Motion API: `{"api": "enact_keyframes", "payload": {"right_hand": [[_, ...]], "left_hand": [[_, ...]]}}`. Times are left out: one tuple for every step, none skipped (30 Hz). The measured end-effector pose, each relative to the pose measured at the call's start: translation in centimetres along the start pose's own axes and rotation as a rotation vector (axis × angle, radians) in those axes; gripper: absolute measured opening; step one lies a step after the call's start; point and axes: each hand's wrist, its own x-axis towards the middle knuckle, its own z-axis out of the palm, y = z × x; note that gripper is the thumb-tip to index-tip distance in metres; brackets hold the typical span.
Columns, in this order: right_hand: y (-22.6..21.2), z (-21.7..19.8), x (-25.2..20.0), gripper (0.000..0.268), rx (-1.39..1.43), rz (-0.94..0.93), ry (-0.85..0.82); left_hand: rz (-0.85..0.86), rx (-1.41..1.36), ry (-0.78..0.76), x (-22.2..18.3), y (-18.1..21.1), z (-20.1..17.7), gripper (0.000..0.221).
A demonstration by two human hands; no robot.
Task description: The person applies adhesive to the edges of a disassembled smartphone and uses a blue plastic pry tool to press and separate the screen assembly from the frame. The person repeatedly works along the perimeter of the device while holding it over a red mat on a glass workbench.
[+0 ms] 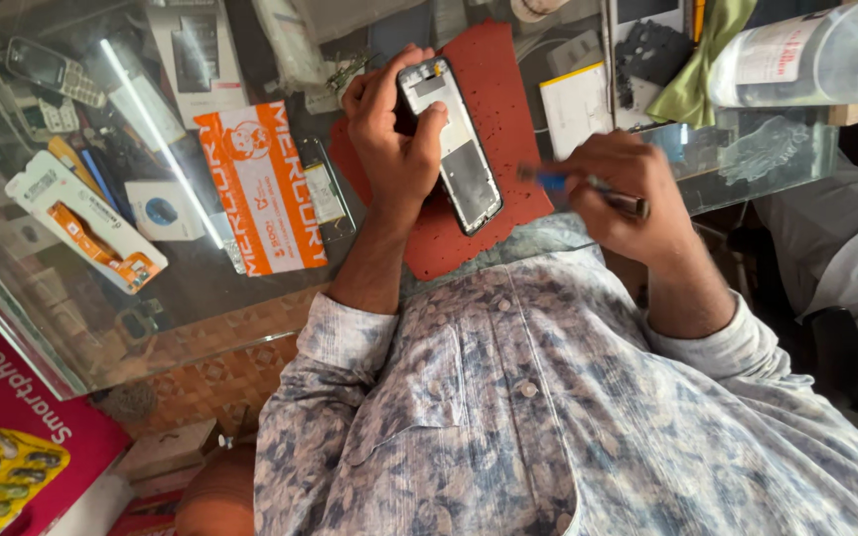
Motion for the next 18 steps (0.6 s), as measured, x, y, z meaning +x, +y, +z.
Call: {"api": "enact_keyframes", "payload": {"right_hand": [[0.2, 0.0, -0.2, 0.030, 0.015, 0.066, 0.096], [0.4, 0.1, -0.2, 0.030, -0.058, 0.012, 0.128], [0.5, 0.4, -0.3, 0.032, -0.131, -0.041, 0.159], [0.5, 0.6, -0.2, 0.034, -0.204, -0.101, 0.191], [0.4, 0.9, 0.0, 0.032, -0.189, -0.118, 0.192], [0.3, 1.3, 0.1, 0.029, -0.173, -0.136, 0.191], [0.2, 1.7, 0.2, 0.027, -0.157, -0.154, 0.190], [0.0, 2.1, 0.1, 0.028, -0.136, -0.167, 0.204], [-0.1, 2.5, 0.0, 0.029, -0.115, -0.180, 0.217], [-0.2, 2.9, -0.1, 0.031, -0.094, -0.192, 0.230], [-0.1, 3.2, -0.2, 0.031, -0.156, -0.223, 0.216], [0.0, 3.4, -0.4, 0.031, -0.221, -0.251, 0.203], [0.2, 3.5, -0.5, 0.031, -0.286, -0.279, 0.189], [0.4, 3.6, -0.5, 0.032, -0.249, -0.269, 0.203], [0.7, 3.6, -0.5, 0.033, -0.211, -0.259, 0.216], [0.9, 3.6, -0.5, 0.034, -0.173, -0.250, 0.227], [1.2, 3.5, -0.5, 0.029, -0.067, -0.198, 0.238], [1.5, 3.3, -0.5, 0.024, 0.040, -0.148, 0.245]], "left_hand": [[-0.013, 0.014, -0.001, 0.0, 0.1, -0.1, 0.049], [-0.024, 0.028, 0.000, 0.1, 0.2, -0.1, 0.049], [-0.036, 0.024, -0.007, 0.0, 0.3, -0.1, 0.049], [-0.042, 0.021, -0.011, 0.1, 0.4, -0.2, 0.049], [-0.047, 0.019, -0.016, 0.2, 0.5, -0.2, 0.049], [-0.041, 0.015, -0.021, 0.3, 0.6, -0.3, 0.048], [-0.034, 0.011, -0.027, 0.4, 0.6, -0.3, 0.048], [-0.030, 0.008, -0.035, 0.3, 0.7, -0.4, 0.048], [-0.034, 0.002, -0.035, 0.3, 0.6, -0.4, 0.048], [-0.039, -0.003, -0.037, 0.2, 0.6, -0.4, 0.048], [-0.043, -0.009, -0.039, 0.2, 0.5, -0.4, 0.047], [-0.058, -0.022, -0.038, 0.1, 0.5, -0.4, 0.047], [-0.073, -0.035, -0.037, 0.0, 0.5, -0.5, 0.047], [-0.084, -0.047, -0.034, 0.1, 0.4, -0.5, 0.047], [-0.075, -0.038, -0.035, 0.2, 0.4, -0.4, 0.047], [-0.068, -0.028, -0.035, 0.2, 0.5, -0.4, 0.048], [-0.061, -0.017, -0.034, 0.2, 0.5, -0.4, 0.048], [-0.057, -0.004, -0.030, 0.2, 0.6, -0.3, 0.047]]}}
